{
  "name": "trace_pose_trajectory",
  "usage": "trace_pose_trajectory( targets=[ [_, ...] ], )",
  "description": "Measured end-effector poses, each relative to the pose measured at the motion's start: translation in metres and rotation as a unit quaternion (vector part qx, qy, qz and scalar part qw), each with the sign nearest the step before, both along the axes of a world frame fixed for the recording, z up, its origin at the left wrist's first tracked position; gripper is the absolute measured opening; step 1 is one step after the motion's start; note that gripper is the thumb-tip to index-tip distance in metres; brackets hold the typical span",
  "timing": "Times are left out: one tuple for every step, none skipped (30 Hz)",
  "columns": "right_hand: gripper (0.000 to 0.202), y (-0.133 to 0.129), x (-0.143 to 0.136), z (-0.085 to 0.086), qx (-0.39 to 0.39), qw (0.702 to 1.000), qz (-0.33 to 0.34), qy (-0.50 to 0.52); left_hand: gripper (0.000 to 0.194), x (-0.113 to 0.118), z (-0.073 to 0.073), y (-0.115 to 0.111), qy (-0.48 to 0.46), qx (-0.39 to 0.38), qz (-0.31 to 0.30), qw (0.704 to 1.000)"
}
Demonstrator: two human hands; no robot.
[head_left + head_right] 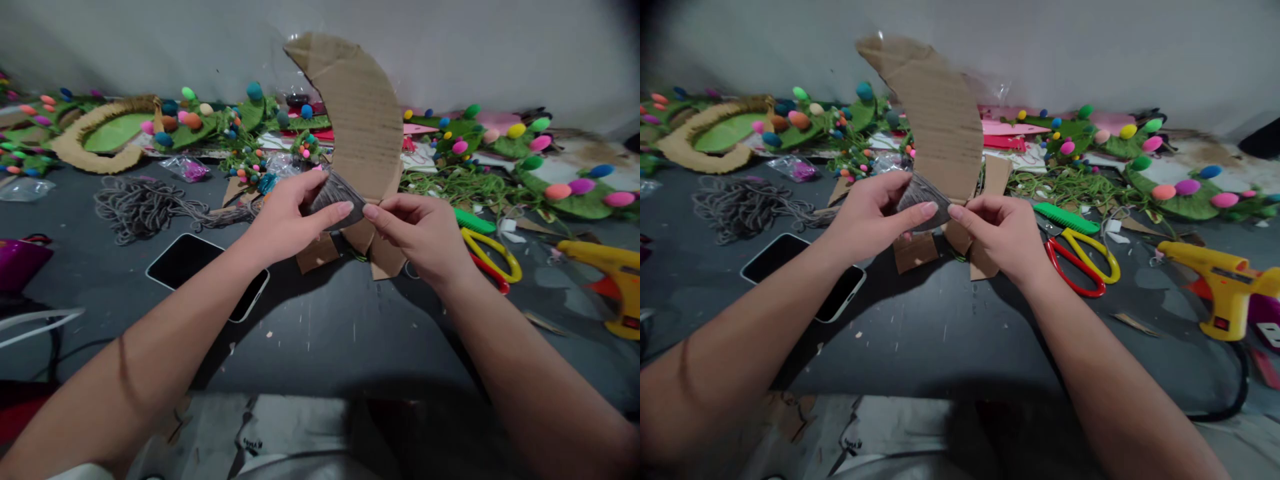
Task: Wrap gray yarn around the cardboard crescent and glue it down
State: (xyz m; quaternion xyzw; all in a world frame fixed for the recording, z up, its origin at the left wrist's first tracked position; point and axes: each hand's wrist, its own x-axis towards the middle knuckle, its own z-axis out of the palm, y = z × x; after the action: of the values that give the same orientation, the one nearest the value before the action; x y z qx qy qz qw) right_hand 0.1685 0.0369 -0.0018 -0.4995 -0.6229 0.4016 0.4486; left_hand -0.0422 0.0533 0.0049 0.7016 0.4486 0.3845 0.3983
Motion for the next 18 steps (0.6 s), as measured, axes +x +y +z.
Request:
trace_pose_trajectory(
  targets=[
    [0.027,0.001,0.001,0.000,-0.008,1.000,0.002,0.001,0.025,-0.001,-0.001,0.001,0.012,0.015,0.007,1.000],
    [0.025,0.002,0.002,-0.001,-0.016,1.000,0.002,0.002,0.024,-0.001,-0.001,0.001,0.021,0.029,0.011,0.999],
    [0.023,0.002,0.002,-0.001,-0.021,1.000,0.001,0.003,0.023,-0.002,-0.002,0.002,0.028,0.041,0.014,0.999],
    [0.022,0.003,0.003,0.000,-0.024,1.000,0.000,0.003,0.022,-0.003,-0.002,0.003,0.035,0.050,0.014,0.998],
    [0.021,0.003,0.004,0.000,-0.026,1.000,0.001,0.002,0.022,-0.003,-0.002,0.003,0.043,0.057,0.015,0.997],
    [0.020,0.003,0.004,0.000,-0.027,1.000,0.004,0.002,0.023,-0.004,-0.003,0.004,0.052,0.065,0.016,0.996],
    [0.019,0.003,0.004,0.000,-0.028,1.000,0.009,0.002,0.023,-0.004,-0.003,0.004,0.063,0.075,0.021,0.995],
    [0.019,0.003,0.004,0.001,-0.031,0.999,0.013,0.002,0.023,-0.005,-0.004,0.004,0.075,0.089,0.027,0.993],
    [0.018,0.003,0.003,0.001,-0.035,0.999,0.016,0.002,0.023,-0.005,-0.004,0.004,0.089,0.105,0.035,0.990],
    [0.018,0.003,0.003,0.000,-0.039,0.999,0.016,0.001,0.023,-0.004,-0.005,0.003,0.102,0.123,0.043,0.986],
    [0.017,0.003,0.003,0.000,-0.042,0.999,0.014,-0.002,0.022,-0.004,-0.005,0.002,0.114,0.139,0.050,0.982],
    [0.017,0.003,0.002,0.000,-0.045,0.999,0.013,-0.009,0.020,-0.003,-0.005,0.001,0.125,0.154,0.052,0.979],
    [0.016,0.003,0.002,0.000,-0.045,0.999,0.012,-0.016,0.019,-0.002,-0.005,0.000,0.135,0.166,0.051,0.975],
    [0.016,0.003,0.001,0.000,-0.044,0.999,0.012,-0.023,0.018,-0.001,-0.005,-0.002,0.144,0.176,0.044,0.973],
    [0.018,0.002,0.001,0.001,-0.043,0.998,0.015,-0.032,0.018,0.000,-0.005,-0.003,0.151,0.185,0.033,0.970],
    [0.019,0.001,0.000,0.002,-0.044,0.998,0.021,-0.043,0.019,0.001,-0.005,-0.004,0.157,0.193,0.020,0.968],
    [0.022,0.000,-0.001,0.003,-0.043,0.997,0.028,-0.051,0.021,0.002,-0.006,-0.006,0.162,0.200,0.008,0.966],
    [0.025,-0.001,-0.002,0.004,-0.042,0.997,0.037,-0.058,0.023,0.003,-0.007,-0.007,0.166,0.205,0.000,0.965]
  ],
)
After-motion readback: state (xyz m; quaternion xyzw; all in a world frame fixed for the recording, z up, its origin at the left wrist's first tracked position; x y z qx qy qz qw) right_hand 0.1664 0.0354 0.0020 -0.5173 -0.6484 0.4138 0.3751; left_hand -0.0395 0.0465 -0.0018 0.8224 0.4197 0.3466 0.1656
